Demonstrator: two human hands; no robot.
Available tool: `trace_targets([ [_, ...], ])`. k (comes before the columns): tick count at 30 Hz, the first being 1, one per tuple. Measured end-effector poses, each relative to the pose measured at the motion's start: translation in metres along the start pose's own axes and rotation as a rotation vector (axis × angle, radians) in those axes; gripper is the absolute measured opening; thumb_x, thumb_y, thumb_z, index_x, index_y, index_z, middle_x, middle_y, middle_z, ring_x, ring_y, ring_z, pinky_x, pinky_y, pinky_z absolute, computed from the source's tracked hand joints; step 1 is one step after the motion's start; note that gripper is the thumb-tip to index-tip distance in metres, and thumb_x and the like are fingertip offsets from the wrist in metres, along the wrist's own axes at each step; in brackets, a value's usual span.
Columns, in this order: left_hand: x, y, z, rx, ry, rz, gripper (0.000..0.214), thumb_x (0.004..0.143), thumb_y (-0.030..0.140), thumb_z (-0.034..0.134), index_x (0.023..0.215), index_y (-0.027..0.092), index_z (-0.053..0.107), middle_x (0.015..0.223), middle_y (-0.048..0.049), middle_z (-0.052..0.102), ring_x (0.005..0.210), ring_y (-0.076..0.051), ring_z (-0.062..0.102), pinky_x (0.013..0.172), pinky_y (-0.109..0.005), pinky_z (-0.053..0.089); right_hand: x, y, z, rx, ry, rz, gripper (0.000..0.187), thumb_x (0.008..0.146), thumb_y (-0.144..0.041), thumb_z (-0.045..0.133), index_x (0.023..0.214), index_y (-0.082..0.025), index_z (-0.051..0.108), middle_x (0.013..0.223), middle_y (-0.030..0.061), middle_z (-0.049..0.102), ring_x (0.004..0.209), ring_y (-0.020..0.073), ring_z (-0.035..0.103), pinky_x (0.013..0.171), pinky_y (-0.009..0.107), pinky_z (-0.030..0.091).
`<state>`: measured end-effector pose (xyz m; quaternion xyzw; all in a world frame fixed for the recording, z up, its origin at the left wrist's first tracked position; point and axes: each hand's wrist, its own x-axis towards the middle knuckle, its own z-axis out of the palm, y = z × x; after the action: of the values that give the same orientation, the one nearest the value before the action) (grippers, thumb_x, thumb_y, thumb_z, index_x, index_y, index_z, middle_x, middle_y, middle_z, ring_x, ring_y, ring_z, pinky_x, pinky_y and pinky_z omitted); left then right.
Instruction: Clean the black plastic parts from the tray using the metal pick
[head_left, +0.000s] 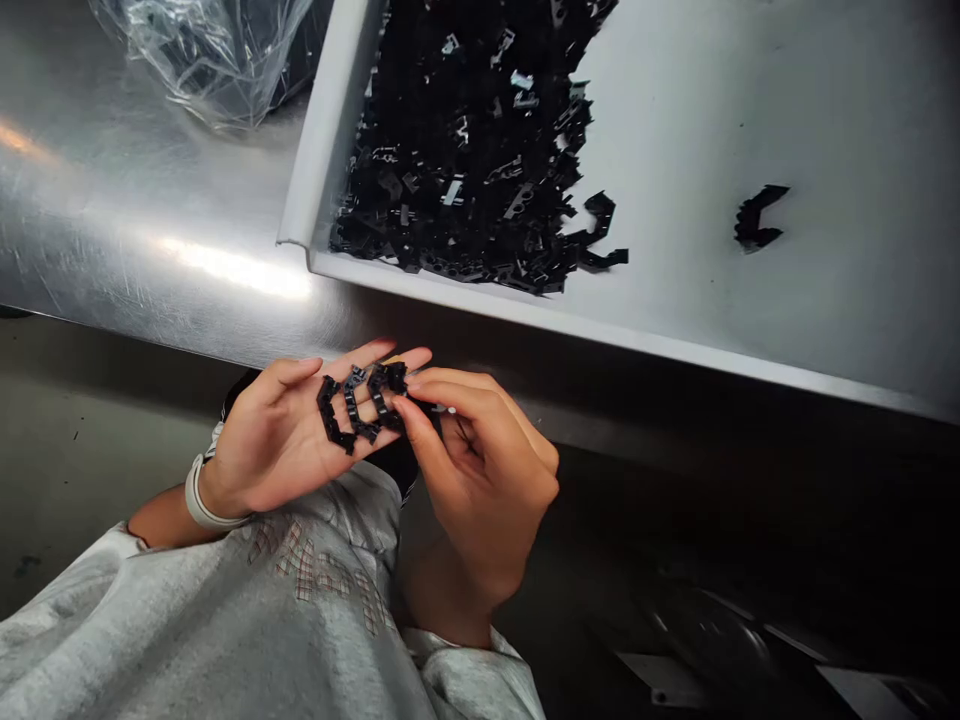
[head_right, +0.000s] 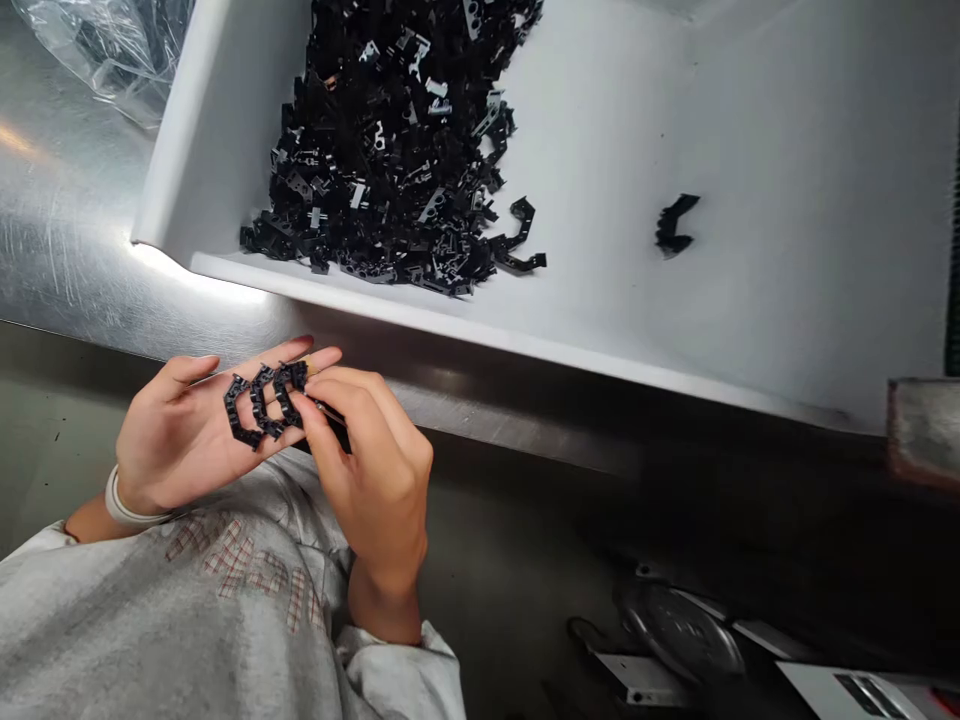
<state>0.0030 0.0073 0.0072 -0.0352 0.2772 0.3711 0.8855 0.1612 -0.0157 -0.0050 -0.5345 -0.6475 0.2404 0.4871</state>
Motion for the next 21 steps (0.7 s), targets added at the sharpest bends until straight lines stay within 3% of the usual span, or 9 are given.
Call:
trace_targets([
  [6,0.000,0.001,-0.001,0.003,-0.042,-0.003,0.046,0.088,0.036,0.053,0.128,0.015,0.062,0.148,-0.0116,0.061,0.150,-0.032,0.040,0.125,-0.051,0.024,-0.002,-0.003,0.004,0.071,0.049,0.069,0.022,0.085,-0.004,0.072,0.095,-0.023,0.068,0.093,0.0002,0.074,0.085,0.0140,0.071,0.073,0.025,0.060],
  [13,-0.002,-0.002,-0.001,0.010,-0.033,-0.027,0.051,0.082,0.040,0.058,0.129,0.019,0.059,0.145,-0.0117,0.064,0.156,-0.031,0.029,0.126,-0.053,0.022,-0.002,-0.012,0.016,-0.010,0.213,0.120,0.021,0.084,-0.003,0.072,0.091,-0.022,0.068,0.087,-0.0023,0.072,0.078,0.0123,0.072,0.072,0.024,0.062],
  [21,-0.001,0.000,-0.002,-0.034,-0.132,0.035,0.049,0.085,0.039,0.055,0.125,0.014,0.062,0.140,-0.0130,0.067,0.137,-0.023,0.057,0.104,-0.031,0.047,-0.005,-0.017,0.012,-0.044,0.140,0.015,0.027,0.085,-0.002,0.071,0.103,-0.022,0.072,0.103,0.0032,0.077,0.092,0.0181,0.075,0.074,0.031,0.065],
])
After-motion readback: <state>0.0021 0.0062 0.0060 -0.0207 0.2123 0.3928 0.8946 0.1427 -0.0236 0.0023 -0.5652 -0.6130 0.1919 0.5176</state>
